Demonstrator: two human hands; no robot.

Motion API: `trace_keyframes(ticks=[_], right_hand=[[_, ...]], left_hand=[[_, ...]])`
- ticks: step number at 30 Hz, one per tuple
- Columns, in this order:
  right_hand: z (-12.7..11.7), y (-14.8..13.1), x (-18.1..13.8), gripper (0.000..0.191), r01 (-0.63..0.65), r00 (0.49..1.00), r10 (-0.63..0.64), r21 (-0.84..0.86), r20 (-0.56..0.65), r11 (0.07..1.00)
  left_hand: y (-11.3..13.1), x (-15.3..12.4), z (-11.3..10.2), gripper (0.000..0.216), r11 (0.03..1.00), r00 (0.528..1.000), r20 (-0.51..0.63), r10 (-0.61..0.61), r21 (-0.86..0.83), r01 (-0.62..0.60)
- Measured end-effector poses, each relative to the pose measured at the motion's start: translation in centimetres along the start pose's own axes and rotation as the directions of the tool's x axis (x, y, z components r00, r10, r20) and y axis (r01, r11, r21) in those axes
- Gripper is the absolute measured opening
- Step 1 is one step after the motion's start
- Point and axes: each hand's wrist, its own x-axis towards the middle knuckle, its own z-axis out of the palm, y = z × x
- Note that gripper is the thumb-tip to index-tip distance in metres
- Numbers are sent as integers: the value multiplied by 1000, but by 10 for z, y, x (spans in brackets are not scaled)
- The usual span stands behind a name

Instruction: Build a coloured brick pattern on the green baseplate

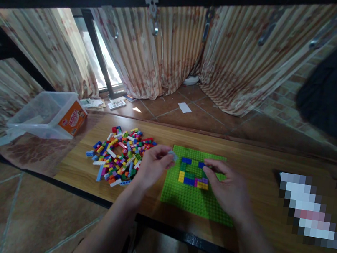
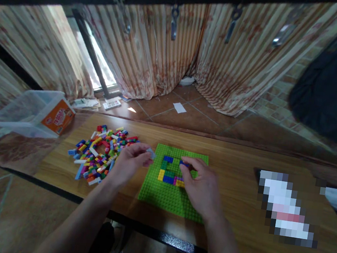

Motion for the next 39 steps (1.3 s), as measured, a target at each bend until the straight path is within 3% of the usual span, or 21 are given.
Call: trace_keyframes(ticks=[3,6,14,17,20,24,32,39], right_hand=[[2,4,-1,27,11,992,-16,40,128,999],[3,9,-1,27,13,987,-17,27,162,1000],[2,16,6,21,47,984,-43,-22,172,999],[2,19,8,21,63,983,-55,-42,174,997],[2,26,9,20,85,983,-68,-90,172,992],[4,35,8,19,73,987,-43,-195,157,978],[12,38,8,22,-20,997,32,-174,66,985],[17,43,7,20,-91,995,94,-109,24,990]], left_hand=[[-14,-8,33,22,999,998,68,-3,-37,6],[-24,-9,45,18,1000,994,112,13,-26,-10],[-31,-2,51,11,997,986,162,49,57,-58],[-31,-1,52,8,976,981,178,78,188,-111],[-24,1,49,10,865,978,143,150,461,-199],[-15,2,45,19,702,981,68,182,690,-178],[-21,4,52,24,591,958,169,231,758,-276],[-22,7,52,23,569,955,188,231,770,-290]])
